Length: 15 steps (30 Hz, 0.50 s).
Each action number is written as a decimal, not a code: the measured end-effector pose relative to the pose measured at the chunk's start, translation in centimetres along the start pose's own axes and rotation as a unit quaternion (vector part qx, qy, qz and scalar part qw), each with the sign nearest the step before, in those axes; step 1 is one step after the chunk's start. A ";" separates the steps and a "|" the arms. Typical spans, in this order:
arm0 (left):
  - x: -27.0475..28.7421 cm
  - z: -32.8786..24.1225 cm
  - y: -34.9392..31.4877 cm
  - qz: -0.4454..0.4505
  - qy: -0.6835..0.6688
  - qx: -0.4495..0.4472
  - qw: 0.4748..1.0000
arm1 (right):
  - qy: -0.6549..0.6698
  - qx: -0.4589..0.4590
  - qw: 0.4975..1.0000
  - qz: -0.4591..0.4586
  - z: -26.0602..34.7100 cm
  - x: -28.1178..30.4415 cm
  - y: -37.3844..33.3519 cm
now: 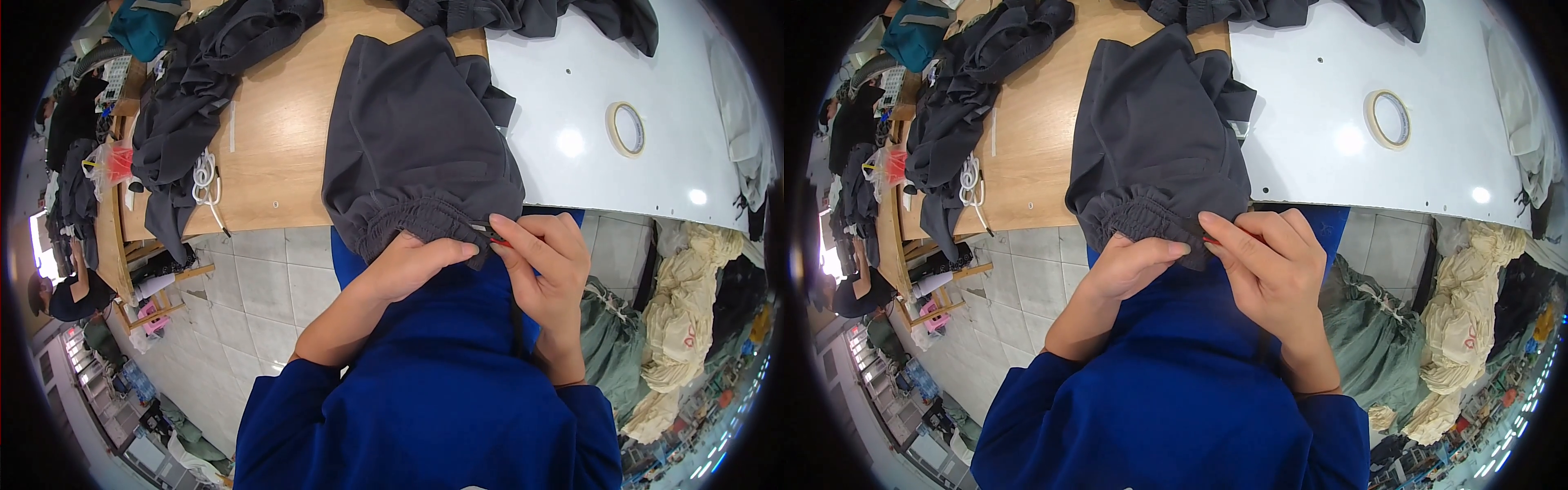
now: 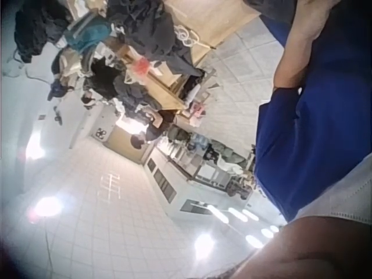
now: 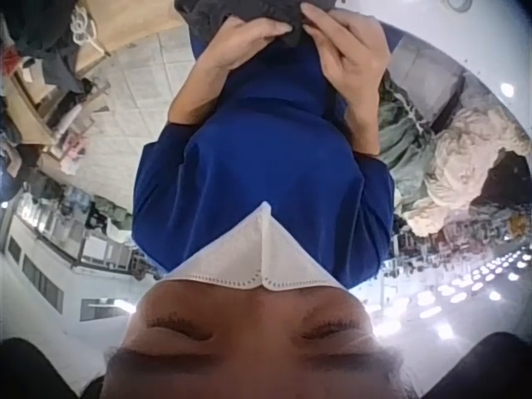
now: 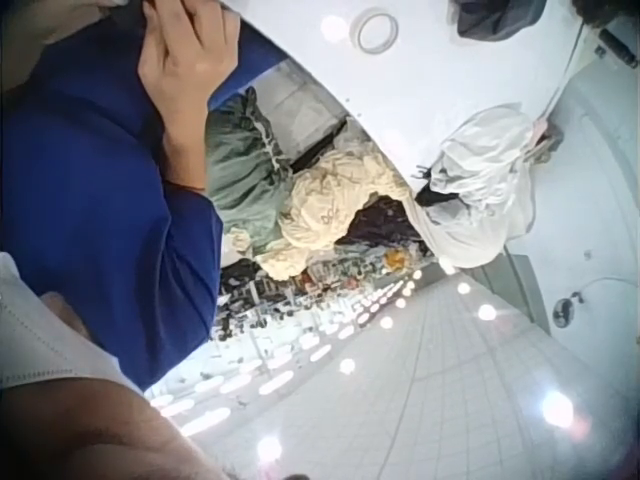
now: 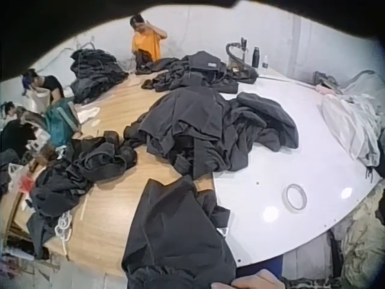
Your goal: Trimming loose threads from the waistband of a pair of grey trousers using small snips.
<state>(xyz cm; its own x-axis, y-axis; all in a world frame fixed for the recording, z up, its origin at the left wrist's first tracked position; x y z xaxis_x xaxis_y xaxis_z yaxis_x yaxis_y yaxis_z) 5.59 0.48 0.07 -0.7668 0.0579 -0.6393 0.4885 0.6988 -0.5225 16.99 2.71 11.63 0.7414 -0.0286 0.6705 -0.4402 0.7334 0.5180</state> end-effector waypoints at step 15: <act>-0.1 0.5 0.0 0.093 -0.123 0.008 0.988 | 0.036 -0.023 0.999 -0.005 0.2 0.2 -0.1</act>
<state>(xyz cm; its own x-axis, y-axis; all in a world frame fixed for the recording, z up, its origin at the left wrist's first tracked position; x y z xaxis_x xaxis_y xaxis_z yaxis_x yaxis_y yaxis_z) 5.88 0.14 -0.16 -0.5394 0.0068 -0.8420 0.6192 0.6809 -0.3912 17.10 2.48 11.84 0.7814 0.0118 0.6239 -0.4101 0.7633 0.4993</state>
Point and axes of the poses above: each hand's wrist, its own y-axis towards the middle knuckle, its own x-axis out of the back of the hand, z = x × y, the point moved 10 cm from there along y, towards the middle knuckle, and after that the axes turned 13 degrees about x, right-handed, at the moved point
